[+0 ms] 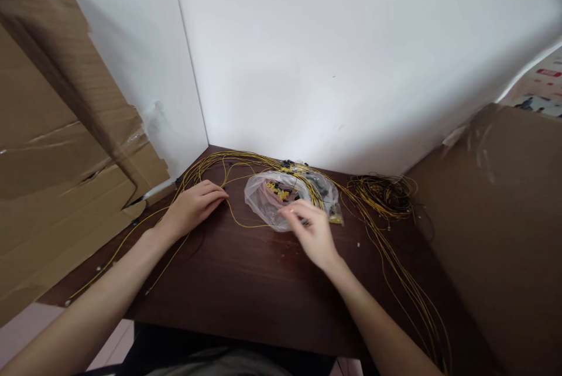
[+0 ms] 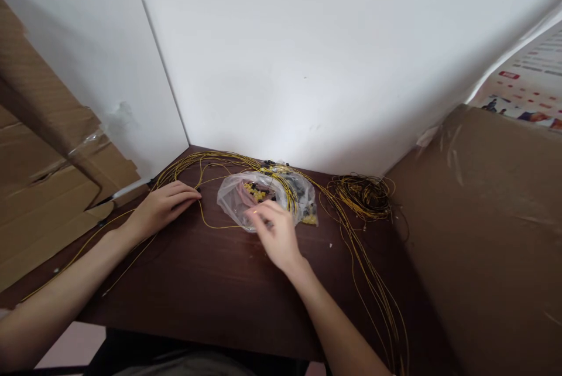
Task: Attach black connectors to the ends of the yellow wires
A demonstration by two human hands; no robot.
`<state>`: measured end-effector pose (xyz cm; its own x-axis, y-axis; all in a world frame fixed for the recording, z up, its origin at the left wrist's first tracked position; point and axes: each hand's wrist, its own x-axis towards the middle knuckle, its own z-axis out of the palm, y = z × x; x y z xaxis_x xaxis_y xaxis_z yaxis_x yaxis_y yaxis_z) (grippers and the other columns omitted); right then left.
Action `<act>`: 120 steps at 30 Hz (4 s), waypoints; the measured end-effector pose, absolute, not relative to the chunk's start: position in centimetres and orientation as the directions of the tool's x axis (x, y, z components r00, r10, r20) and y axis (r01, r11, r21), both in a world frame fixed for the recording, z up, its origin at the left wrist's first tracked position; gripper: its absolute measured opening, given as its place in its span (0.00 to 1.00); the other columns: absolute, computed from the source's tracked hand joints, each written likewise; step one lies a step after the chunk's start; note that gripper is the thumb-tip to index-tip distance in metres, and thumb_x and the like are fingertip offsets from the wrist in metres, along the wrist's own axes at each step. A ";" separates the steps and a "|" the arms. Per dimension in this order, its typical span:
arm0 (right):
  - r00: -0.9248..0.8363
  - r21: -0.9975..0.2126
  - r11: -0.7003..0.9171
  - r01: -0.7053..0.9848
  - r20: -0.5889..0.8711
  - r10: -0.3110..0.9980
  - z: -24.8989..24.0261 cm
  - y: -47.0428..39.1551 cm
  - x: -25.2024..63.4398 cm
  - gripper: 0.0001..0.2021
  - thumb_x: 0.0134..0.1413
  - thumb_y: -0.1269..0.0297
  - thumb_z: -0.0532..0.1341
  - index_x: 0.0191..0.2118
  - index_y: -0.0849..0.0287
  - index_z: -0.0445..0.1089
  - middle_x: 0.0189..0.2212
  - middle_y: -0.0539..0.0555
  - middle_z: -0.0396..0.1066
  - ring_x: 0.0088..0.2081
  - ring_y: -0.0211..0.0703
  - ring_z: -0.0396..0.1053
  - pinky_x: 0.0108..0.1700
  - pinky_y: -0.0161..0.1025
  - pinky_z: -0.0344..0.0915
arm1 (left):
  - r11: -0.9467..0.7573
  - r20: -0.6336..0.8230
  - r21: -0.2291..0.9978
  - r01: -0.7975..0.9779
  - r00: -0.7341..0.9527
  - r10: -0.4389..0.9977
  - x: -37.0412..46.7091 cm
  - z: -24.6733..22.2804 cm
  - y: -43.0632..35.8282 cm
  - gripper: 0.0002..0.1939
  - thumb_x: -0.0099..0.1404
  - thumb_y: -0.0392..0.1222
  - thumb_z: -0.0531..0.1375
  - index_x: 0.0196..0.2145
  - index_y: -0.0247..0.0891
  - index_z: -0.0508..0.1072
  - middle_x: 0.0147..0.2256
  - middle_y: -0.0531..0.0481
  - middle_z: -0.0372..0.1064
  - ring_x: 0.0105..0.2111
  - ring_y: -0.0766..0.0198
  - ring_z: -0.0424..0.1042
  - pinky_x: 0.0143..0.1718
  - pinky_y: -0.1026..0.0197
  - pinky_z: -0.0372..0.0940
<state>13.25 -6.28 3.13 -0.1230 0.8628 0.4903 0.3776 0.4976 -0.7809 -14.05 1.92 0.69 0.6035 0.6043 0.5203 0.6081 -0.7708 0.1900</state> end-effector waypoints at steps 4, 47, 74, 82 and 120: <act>-0.429 -0.562 0.627 0.539 0.458 0.779 2.1 -7.0 11.2 0.09 0.57 0.65 0.55 0.35 0.56 0.73 0.45 0.55 0.68 0.49 0.45 0.63 0.51 0.44 0.59 | -0.778 0.516 0.212 0.591 0.608 0.603 -14.0 0.4 2.1 0.12 0.65 0.40 0.51 0.38 0.37 0.73 0.36 0.45 0.71 0.37 0.62 0.68 0.39 0.60 0.64; 0.797 -0.518 0.667 -0.536 -0.050 0.602 5.7 -5.0 28.1 0.07 0.49 0.67 0.50 0.23 0.56 0.60 0.22 0.45 0.63 0.28 0.34 0.69 0.29 0.36 0.66 | -0.699 0.479 0.344 0.626 0.524 0.705 -14.6 0.0 2.3 0.13 0.65 0.45 0.50 0.37 0.38 0.73 0.38 0.45 0.70 0.38 0.61 0.68 0.42 0.59 0.64; 0.406 -0.628 0.296 0.719 0.726 0.555 5.3 -5.1 22.0 0.10 0.50 0.69 0.58 0.40 0.58 0.69 0.39 0.56 0.69 0.43 0.45 0.65 0.48 0.45 0.60 | -0.795 0.520 0.211 0.569 0.623 0.584 -9.3 4.6 -0.3 0.11 0.64 0.39 0.51 0.36 0.38 0.72 0.34 0.47 0.69 0.35 0.63 0.66 0.37 0.62 0.62; -0.167 -0.991 0.129 -0.039 0.134 0.977 3.1 -5.5 15.3 0.14 0.50 0.60 0.60 0.43 0.59 0.67 0.32 0.54 0.73 0.34 0.41 0.72 0.31 0.36 0.69 | -0.842 0.529 0.138 0.521 0.680 0.508 -2.4 6.6 -0.6 0.11 0.63 0.38 0.51 0.28 0.38 0.71 0.28 0.48 0.66 0.33 0.63 0.64 0.33 0.62 0.61; -0.429 -0.925 0.119 0.362 -0.052 0.902 2.4 -5.6 17.0 0.07 0.44 0.63 0.64 0.25 0.63 0.73 0.24 0.52 0.72 0.26 0.36 0.64 0.30 0.34 0.58 | -0.716 0.397 0.561 0.414 0.624 0.672 2.1 -0.5 -1.1 0.08 0.61 0.32 0.52 0.34 0.32 0.71 0.31 0.48 0.63 0.32 0.64 0.63 0.34 0.60 0.62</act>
